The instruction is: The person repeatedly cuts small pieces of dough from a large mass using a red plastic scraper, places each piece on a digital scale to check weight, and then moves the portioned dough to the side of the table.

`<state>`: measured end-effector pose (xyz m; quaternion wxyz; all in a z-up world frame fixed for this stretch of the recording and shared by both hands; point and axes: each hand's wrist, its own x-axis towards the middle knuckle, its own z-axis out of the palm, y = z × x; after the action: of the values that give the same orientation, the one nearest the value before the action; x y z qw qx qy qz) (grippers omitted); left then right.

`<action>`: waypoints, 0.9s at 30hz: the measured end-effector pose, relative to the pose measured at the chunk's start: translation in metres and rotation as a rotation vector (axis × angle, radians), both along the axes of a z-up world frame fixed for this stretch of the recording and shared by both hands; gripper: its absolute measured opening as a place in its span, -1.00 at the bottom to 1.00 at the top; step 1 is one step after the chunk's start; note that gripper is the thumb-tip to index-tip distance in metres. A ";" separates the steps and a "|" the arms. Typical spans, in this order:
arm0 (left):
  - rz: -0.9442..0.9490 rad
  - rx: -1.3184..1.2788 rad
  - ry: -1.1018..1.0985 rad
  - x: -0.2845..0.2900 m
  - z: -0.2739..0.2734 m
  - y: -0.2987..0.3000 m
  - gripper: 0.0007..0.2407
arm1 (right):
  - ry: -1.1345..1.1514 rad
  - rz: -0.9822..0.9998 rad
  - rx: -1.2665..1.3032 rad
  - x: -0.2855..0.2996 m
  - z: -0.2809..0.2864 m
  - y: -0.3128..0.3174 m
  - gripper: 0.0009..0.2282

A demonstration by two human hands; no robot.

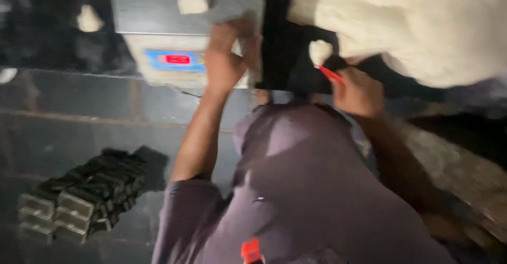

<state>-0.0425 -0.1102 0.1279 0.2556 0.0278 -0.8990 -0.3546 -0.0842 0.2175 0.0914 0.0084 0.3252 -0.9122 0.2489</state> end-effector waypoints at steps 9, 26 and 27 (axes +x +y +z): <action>-0.133 -0.260 -0.074 -0.015 -0.105 0.120 -0.78 | -0.019 0.081 0.221 -0.026 0.019 -0.034 -0.85; -0.127 -0.077 -0.148 0.011 -0.116 0.110 -0.78 | -0.095 0.216 0.356 -0.069 -0.027 -0.077 -0.83; -0.082 0.015 -0.129 0.012 -0.104 0.106 -0.77 | -0.042 0.215 0.233 -0.073 -0.027 -0.076 -0.82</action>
<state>-0.0304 -0.0043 0.0235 0.1824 0.0158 -0.9112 -0.3689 -0.1573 0.1418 0.0649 -0.0751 0.4145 -0.8949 0.1474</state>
